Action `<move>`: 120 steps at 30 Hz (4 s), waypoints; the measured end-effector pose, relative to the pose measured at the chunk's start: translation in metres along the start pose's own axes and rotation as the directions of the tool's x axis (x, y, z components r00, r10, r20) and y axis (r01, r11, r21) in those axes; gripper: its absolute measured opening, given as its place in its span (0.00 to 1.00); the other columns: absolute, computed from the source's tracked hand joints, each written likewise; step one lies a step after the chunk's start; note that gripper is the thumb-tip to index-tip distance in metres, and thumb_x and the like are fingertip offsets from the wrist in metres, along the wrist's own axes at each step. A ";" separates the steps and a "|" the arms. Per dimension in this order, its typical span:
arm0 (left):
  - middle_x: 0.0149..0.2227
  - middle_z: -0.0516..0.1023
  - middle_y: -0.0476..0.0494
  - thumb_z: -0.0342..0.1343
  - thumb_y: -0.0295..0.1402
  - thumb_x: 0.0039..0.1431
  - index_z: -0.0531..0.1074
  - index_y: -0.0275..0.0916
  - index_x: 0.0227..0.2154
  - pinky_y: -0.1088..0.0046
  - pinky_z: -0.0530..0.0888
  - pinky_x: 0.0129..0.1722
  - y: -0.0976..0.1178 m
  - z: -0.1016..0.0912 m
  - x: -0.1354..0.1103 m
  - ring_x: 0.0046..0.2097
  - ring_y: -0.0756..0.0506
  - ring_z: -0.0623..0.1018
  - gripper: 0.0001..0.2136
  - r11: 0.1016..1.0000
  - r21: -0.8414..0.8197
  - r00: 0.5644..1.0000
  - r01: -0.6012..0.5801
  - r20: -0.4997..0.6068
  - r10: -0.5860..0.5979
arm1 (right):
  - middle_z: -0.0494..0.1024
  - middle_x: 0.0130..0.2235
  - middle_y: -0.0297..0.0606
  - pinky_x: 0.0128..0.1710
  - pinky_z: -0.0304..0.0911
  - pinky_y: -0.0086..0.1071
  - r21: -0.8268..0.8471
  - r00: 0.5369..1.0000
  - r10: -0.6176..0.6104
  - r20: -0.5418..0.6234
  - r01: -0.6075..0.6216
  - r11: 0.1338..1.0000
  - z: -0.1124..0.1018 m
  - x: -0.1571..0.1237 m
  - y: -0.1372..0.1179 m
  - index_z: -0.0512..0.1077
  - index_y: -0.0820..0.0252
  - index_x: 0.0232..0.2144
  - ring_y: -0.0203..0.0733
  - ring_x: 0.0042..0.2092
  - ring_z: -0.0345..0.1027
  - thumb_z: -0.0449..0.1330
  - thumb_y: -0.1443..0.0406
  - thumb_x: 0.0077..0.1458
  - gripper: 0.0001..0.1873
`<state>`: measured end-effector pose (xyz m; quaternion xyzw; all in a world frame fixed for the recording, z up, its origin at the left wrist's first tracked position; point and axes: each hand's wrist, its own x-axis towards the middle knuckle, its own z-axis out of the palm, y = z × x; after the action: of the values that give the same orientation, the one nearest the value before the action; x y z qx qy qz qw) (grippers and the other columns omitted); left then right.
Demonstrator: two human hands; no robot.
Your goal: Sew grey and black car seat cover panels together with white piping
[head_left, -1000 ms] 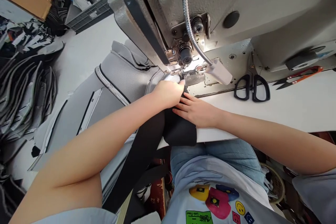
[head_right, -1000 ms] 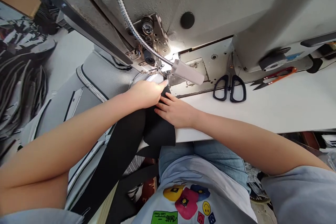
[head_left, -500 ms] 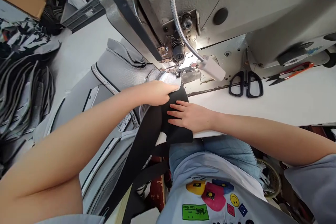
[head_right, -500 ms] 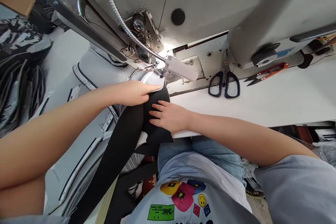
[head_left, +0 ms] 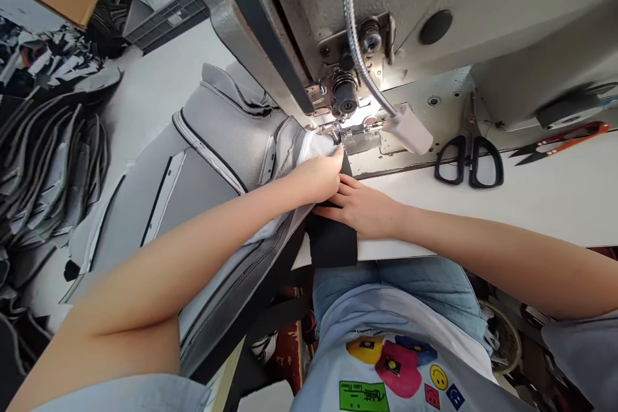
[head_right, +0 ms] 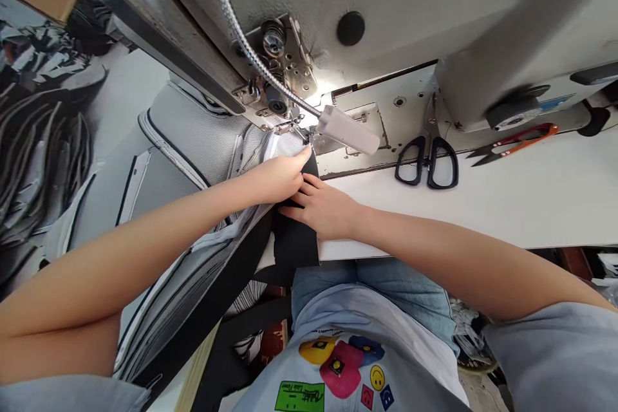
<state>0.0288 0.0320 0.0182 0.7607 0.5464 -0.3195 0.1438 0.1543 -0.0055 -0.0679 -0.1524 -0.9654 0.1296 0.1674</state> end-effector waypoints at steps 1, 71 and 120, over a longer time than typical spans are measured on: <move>0.45 0.79 0.33 0.41 0.25 0.60 0.36 0.29 0.68 0.69 0.73 0.40 0.001 0.004 -0.001 0.44 0.40 0.79 0.35 1.000 0.000 0.999 0.004 -0.034 -0.004 | 0.71 0.56 0.53 0.63 0.44 0.56 0.016 0.999 -0.021 0.024 0.021 1.000 -0.002 -0.001 0.001 0.67 0.60 0.59 0.58 0.61 0.58 0.60 0.67 0.51 0.31; 0.43 0.79 0.27 0.41 0.25 0.58 0.32 0.23 0.67 0.68 0.73 0.39 0.007 0.021 -0.010 0.46 0.38 0.80 0.36 0.992 -0.118 0.999 0.048 0.003 -0.048 | 0.74 0.54 0.50 0.57 0.61 0.58 -0.076 0.979 0.104 -0.173 -0.119 0.990 0.035 -0.016 -0.100 0.70 0.63 0.54 0.54 0.57 0.66 0.52 0.68 0.64 0.18; 0.66 0.59 0.37 0.42 0.14 0.49 0.38 0.44 0.69 0.50 0.63 0.63 0.014 0.184 -0.104 0.68 0.39 0.58 0.43 0.925 -0.331 0.721 -0.189 -0.685 -0.098 | 0.78 0.48 0.45 0.60 0.60 0.52 0.056 0.947 0.088 -0.308 -0.074 0.996 0.025 -0.033 -0.070 0.74 0.62 0.48 0.48 0.55 0.65 0.53 0.64 0.63 0.15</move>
<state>-0.0396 -0.1546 -0.0551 0.7953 0.5919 0.1020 0.0814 0.1571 -0.0862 -0.0783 -0.2066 -0.9169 0.1319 0.3149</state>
